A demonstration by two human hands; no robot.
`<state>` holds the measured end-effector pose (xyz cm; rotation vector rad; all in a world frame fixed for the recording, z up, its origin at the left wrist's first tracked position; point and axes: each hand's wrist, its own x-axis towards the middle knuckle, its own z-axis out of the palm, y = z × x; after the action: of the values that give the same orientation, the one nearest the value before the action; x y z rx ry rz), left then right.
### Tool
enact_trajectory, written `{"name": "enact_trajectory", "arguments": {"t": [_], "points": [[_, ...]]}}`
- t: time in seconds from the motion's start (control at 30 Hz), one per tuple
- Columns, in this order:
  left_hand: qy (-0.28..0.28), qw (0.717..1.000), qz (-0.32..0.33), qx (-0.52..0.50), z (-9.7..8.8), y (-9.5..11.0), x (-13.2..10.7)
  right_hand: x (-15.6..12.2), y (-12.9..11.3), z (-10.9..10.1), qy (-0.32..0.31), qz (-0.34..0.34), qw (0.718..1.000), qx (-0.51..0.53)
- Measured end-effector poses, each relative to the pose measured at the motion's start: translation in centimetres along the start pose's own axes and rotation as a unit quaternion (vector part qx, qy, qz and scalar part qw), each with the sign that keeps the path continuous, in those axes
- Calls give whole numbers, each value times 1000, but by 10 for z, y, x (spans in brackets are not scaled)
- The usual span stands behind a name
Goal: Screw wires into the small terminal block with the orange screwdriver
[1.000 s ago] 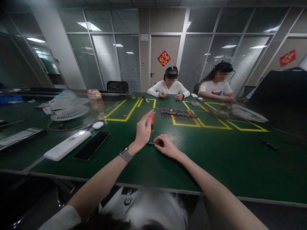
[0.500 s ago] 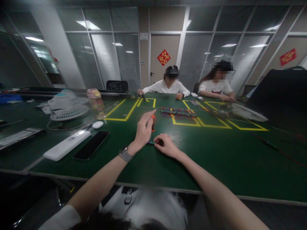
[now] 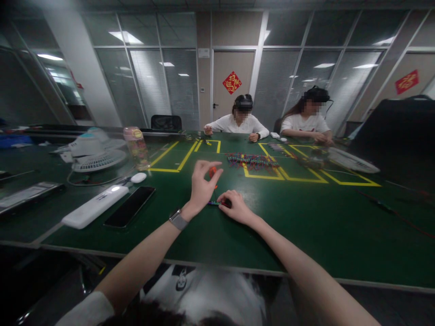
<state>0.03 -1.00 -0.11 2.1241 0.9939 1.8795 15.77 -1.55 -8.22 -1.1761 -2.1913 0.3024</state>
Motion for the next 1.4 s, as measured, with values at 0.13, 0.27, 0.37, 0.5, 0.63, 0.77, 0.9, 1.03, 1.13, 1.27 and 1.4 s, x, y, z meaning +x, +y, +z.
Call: {"name": "enact_trajectory", "arguments": {"t": [0.13, 0.27, 0.37, 0.5, 0.63, 0.77, 0.9, 1.03, 1.13, 1.27, 1.4], "points": [[-13, 1000, -5, -15, -1, 1, 0, 0, -1, -1, 3, 0, 1000, 1], [-41, 998, 3, -54, 1, -2, 0, 0, -2, -2, 0, 1, 1000, 3], [-34, 998, -2, -57, 3, -4, 0, 0, -1, -2, 2, 1, 1000, 4], [-16, 999, 0, -37, 4, -4, 0, 0, -1, -1, 3, 0, 1000, 3], [-16, 999, 24, -29, 3, -2, 0, 0, -1, 0, 3, 3, 1000, 1], [-11, 999, 30, -8, 1, 0, 0, 0, 0, 0, 5, 3, 1000, -1], [-4, 1000, 7, 0, -1, 1, 0, 0, 0, 1, 8, 0, 1000, -2], [-52, 997, 7, -53, 0, -1, 0, 0, 1, 1, 5, 1, 1000, -5], [-59, 996, -5, -64, 1, -4, 0, 0, 1, 0, 2, 2, 1000, -6], [-55, 997, -7, -58, 3, -6, 0, 0, 1, -1, 0, 2, 1000, -4], [-51, 998, 8, -43, 2, -4, 0, 0, 0, -1, -2, 1, 1000, 1]]}}
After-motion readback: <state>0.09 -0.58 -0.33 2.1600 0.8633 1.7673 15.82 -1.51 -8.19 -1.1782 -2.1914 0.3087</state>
